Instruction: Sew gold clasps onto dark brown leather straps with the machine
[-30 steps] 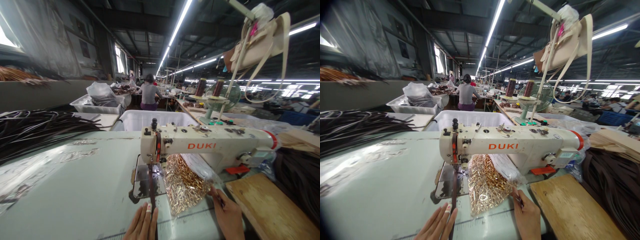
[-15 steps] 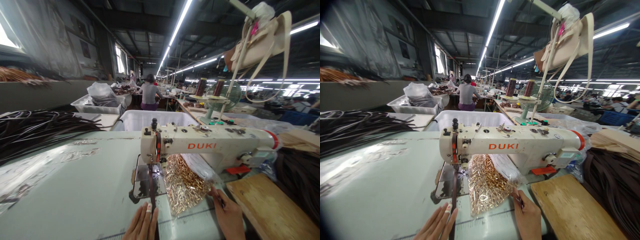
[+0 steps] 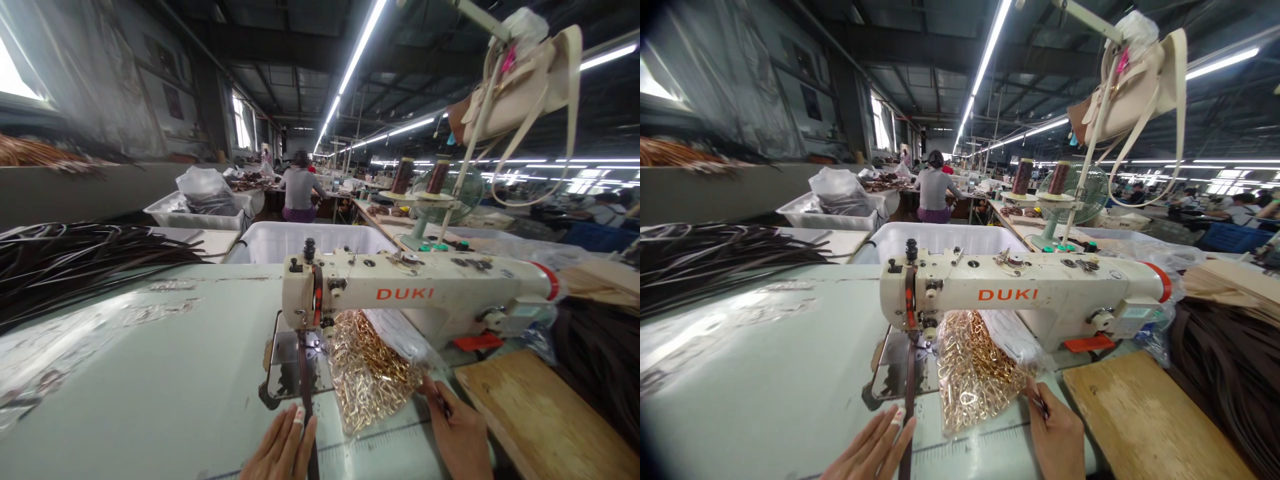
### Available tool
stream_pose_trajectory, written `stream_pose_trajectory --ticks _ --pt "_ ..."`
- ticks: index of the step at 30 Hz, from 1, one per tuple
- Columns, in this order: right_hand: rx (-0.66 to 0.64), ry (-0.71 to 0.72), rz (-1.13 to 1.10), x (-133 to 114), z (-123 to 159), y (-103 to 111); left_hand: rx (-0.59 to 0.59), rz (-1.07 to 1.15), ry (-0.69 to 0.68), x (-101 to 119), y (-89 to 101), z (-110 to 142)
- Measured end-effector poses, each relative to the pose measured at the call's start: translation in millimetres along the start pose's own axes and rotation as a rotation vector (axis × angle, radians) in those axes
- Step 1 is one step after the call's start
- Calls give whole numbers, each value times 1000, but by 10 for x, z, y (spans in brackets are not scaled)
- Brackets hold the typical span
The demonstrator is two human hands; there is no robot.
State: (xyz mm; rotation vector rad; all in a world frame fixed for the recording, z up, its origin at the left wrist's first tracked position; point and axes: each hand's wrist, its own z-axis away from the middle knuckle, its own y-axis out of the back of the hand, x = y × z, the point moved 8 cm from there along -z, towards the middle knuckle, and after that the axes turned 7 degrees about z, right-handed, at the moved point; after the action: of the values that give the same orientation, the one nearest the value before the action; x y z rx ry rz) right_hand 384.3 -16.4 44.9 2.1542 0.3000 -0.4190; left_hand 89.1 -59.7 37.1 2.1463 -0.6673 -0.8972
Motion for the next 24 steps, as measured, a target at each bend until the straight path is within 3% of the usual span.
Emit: stream_pose_trajectory --ticks 6,9,16,18,24 --pt "81 -62 35 -107 16 89 50 21 -2 -61 78 -65" --pt "57 -53 20 -119 19 68 64 60 22 -116 124 -108" --pt "69 -23 38 -130 2 101 -31 497 116 -356 365 -173" --pt "63 -6 32 -157 0 104 -96 547 146 -417 332 -146" --pt "67 -21 41 -133 27 82 -344 693 275 -629 -63 -126"
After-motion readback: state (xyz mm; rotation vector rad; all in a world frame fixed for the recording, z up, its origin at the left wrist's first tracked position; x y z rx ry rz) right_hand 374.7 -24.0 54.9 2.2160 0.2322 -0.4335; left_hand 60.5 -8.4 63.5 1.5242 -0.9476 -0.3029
